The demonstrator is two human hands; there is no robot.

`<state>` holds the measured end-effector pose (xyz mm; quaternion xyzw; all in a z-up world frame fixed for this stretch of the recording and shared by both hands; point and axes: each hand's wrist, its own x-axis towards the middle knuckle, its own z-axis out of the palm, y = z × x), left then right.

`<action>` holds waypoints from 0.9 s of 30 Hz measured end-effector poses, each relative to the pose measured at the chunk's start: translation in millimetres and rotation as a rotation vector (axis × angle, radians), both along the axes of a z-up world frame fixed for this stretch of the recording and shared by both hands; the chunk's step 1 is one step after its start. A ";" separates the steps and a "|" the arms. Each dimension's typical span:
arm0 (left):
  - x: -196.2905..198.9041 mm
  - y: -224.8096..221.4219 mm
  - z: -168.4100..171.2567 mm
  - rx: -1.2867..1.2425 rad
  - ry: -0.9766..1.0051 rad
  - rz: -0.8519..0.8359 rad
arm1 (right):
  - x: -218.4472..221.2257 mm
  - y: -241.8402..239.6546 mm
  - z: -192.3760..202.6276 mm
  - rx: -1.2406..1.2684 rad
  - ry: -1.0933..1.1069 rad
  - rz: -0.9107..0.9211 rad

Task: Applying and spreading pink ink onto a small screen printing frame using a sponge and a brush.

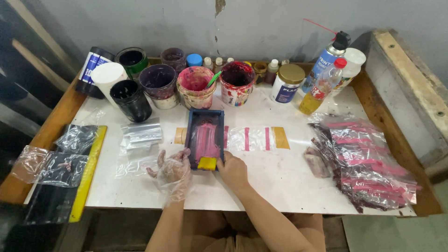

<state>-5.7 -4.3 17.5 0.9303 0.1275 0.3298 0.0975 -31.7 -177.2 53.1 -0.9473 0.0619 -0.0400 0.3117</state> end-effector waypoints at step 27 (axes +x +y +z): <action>1.4 -14.9 27.4 -0.123 -0.052 0.114 | 27.2 -59.1 1.3 0.351 -0.278 -0.140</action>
